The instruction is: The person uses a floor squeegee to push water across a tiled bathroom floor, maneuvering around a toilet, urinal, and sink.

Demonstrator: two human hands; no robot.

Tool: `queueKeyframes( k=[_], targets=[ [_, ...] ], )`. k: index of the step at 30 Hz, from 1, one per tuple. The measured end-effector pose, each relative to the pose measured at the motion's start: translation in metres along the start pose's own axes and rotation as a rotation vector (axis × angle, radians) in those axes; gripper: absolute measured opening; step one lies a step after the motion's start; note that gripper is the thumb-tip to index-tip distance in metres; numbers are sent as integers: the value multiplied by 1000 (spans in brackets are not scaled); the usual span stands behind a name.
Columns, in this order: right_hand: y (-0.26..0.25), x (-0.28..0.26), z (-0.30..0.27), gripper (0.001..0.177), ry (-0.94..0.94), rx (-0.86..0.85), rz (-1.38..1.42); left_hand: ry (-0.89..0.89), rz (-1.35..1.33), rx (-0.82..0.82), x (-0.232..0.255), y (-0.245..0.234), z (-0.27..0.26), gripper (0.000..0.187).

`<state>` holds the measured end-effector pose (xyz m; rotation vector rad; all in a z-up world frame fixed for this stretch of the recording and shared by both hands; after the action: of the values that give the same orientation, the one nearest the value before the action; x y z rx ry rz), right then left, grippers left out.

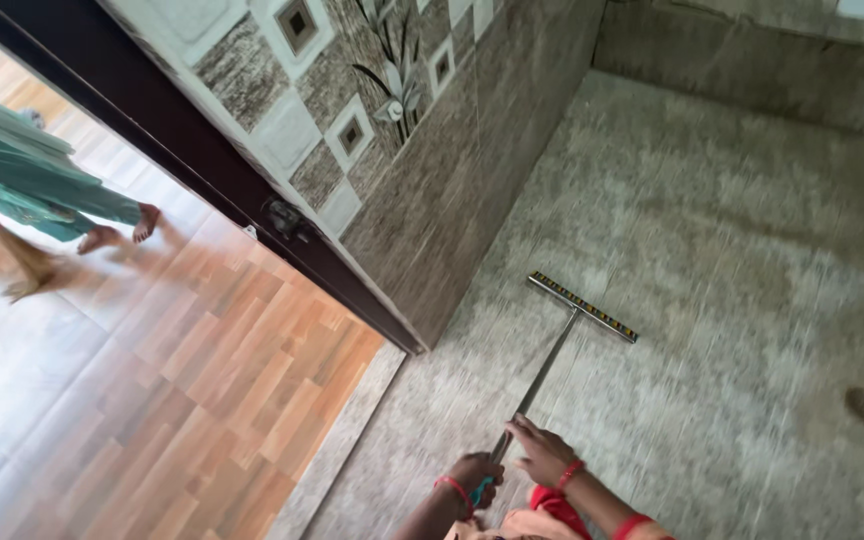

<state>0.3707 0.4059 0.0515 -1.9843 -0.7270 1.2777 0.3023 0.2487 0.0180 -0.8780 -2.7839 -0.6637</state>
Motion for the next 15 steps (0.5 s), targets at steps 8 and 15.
queueKeyframes(
  k=[8, 15],
  targets=[
    [-115, 97, -90, 57, 95, -44, -149, -81, -72, -107, 46, 74, 67, 14],
    [-155, -44, -214, 43, -8, 142, 3, -24, -66, -63, 18, 68, 78, 3]
  ],
)
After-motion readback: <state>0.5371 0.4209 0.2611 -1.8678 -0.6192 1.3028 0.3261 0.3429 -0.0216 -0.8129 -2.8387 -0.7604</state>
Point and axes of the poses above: each hand's wrist, its own z-axis towards the middle knuckle, its own y-axis out of the palm, x = y × z, the point moved 7 cm from there along z, towards the middle knuckle, and after that the axes turned 7 degrees about -z, right-handed, at the moved point
